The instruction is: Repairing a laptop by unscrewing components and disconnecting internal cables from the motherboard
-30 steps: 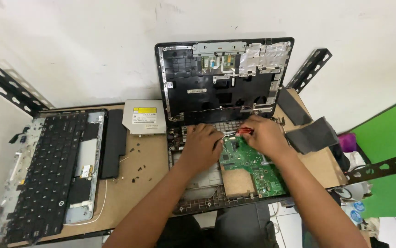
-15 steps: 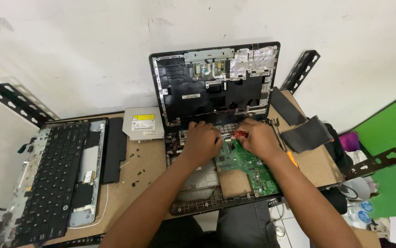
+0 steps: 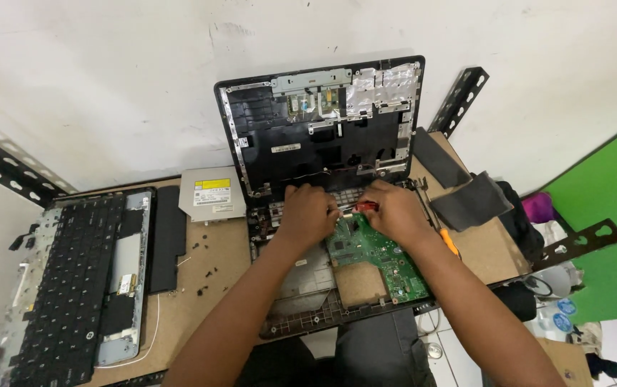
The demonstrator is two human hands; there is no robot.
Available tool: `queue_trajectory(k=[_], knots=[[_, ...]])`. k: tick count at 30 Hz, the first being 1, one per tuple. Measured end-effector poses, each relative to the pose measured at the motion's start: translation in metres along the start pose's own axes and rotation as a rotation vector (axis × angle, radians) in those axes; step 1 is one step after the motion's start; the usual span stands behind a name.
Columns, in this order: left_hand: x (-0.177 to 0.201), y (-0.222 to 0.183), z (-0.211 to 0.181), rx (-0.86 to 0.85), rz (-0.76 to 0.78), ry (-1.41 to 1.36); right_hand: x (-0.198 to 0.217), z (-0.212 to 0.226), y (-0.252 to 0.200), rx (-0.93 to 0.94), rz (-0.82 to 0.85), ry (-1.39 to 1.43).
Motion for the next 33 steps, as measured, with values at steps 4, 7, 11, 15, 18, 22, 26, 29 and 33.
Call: queue_trajectory(k=[4, 7, 11, 15, 18, 22, 26, 29, 33], knots=[[0.007, -0.001, -0.003, 0.016, 0.0, -0.042, -0.002, -0.003, 0.0, -0.001, 0.003, 0.003], [0.004, -0.002, -0.003, 0.007, 0.007, -0.038, -0.005, -0.003, -0.003, 0.004, -0.017, -0.005], [0.004, -0.002, -0.005, -0.012, -0.011, -0.009, -0.003, -0.002, -0.002, 0.006, -0.03, 0.003], [0.001, -0.004, -0.005, -0.01, -0.037, 0.003, -0.005, -0.004, -0.002, 0.01, -0.03, -0.007], [0.001, -0.005, -0.008, -0.004, -0.056, 0.016, -0.006, -0.003, -0.003, 0.011, -0.037, -0.053], [0.002, -0.006, -0.011, 0.011, -0.057, 0.02, -0.003, 0.0, -0.002, 0.026, -0.049, -0.023], [0.004, -0.009, -0.012, 0.011, -0.079, 0.027, -0.002, 0.001, -0.003, 0.017, -0.033, 0.003], [0.004, -0.007, -0.009, 0.001, -0.082, 0.005, -0.003, -0.001, -0.002, 0.014, -0.036, 0.01], [0.004, -0.006, -0.009, 0.015, -0.065, 0.005, -0.006, -0.006, -0.002, 0.028, -0.024, 0.033]])
Point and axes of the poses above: each hand's wrist, its own y-axis towards the middle knuckle, its own x-axis out of the back of the hand, z = x × y, the point moved 4 cm from there along y, towards the middle knuckle, and after that the axes turned 4 degrees about -x, right-handed, at the moved point
